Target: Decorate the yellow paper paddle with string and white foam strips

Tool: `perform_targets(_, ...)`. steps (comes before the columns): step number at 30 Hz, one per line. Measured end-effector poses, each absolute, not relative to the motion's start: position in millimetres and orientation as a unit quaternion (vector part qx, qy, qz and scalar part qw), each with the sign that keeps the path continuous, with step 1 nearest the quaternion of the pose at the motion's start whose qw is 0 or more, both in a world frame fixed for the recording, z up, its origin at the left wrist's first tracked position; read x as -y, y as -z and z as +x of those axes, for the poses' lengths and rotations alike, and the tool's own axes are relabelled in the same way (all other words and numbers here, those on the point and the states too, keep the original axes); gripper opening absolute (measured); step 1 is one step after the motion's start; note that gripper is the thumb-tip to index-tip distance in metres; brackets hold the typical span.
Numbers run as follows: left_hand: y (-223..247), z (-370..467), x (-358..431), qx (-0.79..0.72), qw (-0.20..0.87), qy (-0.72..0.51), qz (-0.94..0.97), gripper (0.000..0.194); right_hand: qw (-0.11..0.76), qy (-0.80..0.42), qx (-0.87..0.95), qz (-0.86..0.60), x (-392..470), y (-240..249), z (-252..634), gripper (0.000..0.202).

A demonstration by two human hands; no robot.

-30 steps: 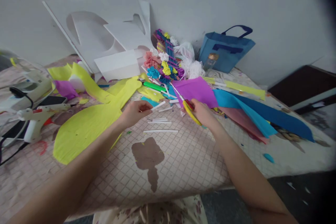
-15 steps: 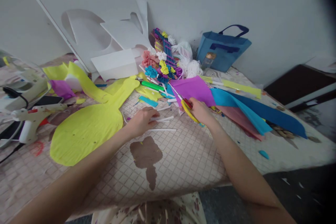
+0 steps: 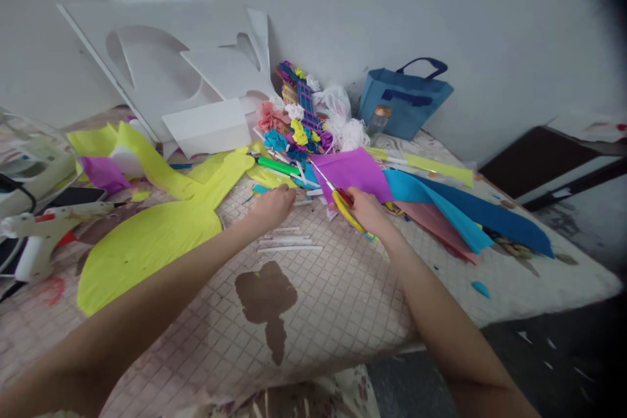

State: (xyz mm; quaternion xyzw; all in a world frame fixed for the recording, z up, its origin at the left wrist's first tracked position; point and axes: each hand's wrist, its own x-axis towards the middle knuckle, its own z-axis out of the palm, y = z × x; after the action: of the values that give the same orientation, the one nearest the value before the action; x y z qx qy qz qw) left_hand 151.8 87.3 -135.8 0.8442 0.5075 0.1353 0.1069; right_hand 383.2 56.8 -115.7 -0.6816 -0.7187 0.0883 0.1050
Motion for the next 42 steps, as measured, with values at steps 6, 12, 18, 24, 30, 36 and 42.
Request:
perform_targets(6, 129.3, 163.1, -130.9, -0.502, 0.112, -0.187, 0.837, 0.021, 0.108, -0.078, 0.713, -0.689, -60.2, 116.7, 387.9, 0.044)
perform_targets(12, 130.0, 167.0, -131.1, -0.463, 0.175, -0.227, 0.839, 0.012, 0.130, -0.090, 0.710, -0.686, -58.6, 113.4, 388.4, 0.047)
perform_targets(18, 141.5, 163.3, -124.1, -0.440, 0.227, -0.269, 0.826, 0.024, 0.122, -0.103, 0.718, -0.678, -53.6, 111.0, 382.0, 0.049)
perform_targets(24, 132.2, 127.0, -100.0, -0.462, 0.230, -0.285, 0.808, 0.016, 0.100, -0.088, 0.718, -0.684, -49.8, 116.7, 368.9, 0.049)
perform_targets(30, 125.8, 98.4, -51.5, -0.473, 0.246, -0.213, 0.819, 0.018, 0.139, -0.105, 0.751, -0.637, -41.1, 122.6, 349.5, 0.037)
perform_targets(36, 126.1, 111.2, -28.2, -0.441, 0.251, -0.164, 0.846, 0.022, 0.159, -0.091, 0.758, -0.627, -43.6, 134.1, 348.1, 0.037)
perform_targets(42, 128.5, 112.6, -26.1, -0.431, 0.242, -0.162, 0.854, 0.019, 0.161, -0.077, 0.760, -0.624, -46.2, 139.2, 349.9, 0.032)
